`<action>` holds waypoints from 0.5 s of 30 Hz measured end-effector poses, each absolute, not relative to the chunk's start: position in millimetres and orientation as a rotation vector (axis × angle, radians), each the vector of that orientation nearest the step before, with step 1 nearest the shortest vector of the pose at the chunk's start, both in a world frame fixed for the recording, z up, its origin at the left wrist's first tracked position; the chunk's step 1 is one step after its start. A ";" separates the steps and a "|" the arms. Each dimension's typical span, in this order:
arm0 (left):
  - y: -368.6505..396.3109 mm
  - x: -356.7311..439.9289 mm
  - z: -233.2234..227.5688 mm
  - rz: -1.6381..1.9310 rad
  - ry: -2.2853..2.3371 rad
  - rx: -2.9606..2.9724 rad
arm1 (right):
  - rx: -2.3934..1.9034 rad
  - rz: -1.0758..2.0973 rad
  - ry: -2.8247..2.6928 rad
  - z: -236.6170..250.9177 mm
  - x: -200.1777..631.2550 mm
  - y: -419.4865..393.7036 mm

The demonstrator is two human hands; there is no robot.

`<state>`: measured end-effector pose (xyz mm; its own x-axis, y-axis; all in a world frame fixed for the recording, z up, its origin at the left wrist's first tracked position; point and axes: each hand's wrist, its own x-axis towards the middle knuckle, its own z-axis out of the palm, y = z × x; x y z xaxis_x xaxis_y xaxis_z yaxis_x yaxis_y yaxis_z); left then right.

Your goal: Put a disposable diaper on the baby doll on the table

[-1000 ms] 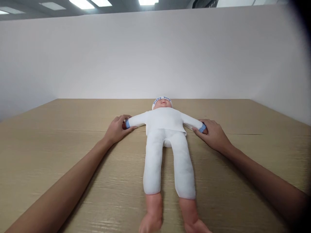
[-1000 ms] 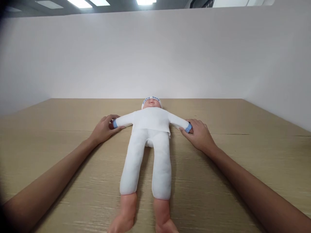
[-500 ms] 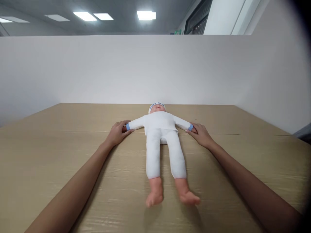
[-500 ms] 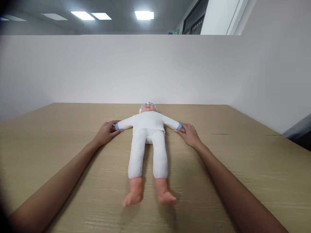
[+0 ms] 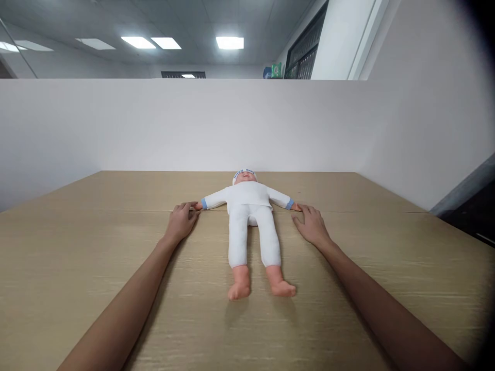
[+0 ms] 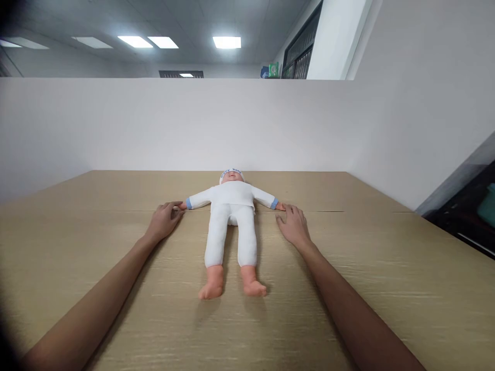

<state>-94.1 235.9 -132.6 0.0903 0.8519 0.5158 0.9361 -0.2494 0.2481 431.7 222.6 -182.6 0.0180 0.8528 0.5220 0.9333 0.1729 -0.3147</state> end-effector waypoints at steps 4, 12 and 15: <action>234.3 -91.4 -130.5 -0.864 -1.847 -2.194 | -1.708 -0.166 -1.831 -181.3 427.2 216.6; 220.3 -79.5 -125.2 -0.898 -1.884 -2.161 | -1.691 -0.145 -1.721 -168.6 415.5 206.8; 194.2 -56.8 -106.6 -1.147 -1.916 -2.093 | -1.620 -0.144 -1.689 -142.5 390.9 183.7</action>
<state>-56.8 194.2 -106.6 -0.0630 0.8247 0.5620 0.8851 -0.2140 0.4133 390.9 183.7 -142.5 0.1120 0.8016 0.5872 0.8895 0.1826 -0.4189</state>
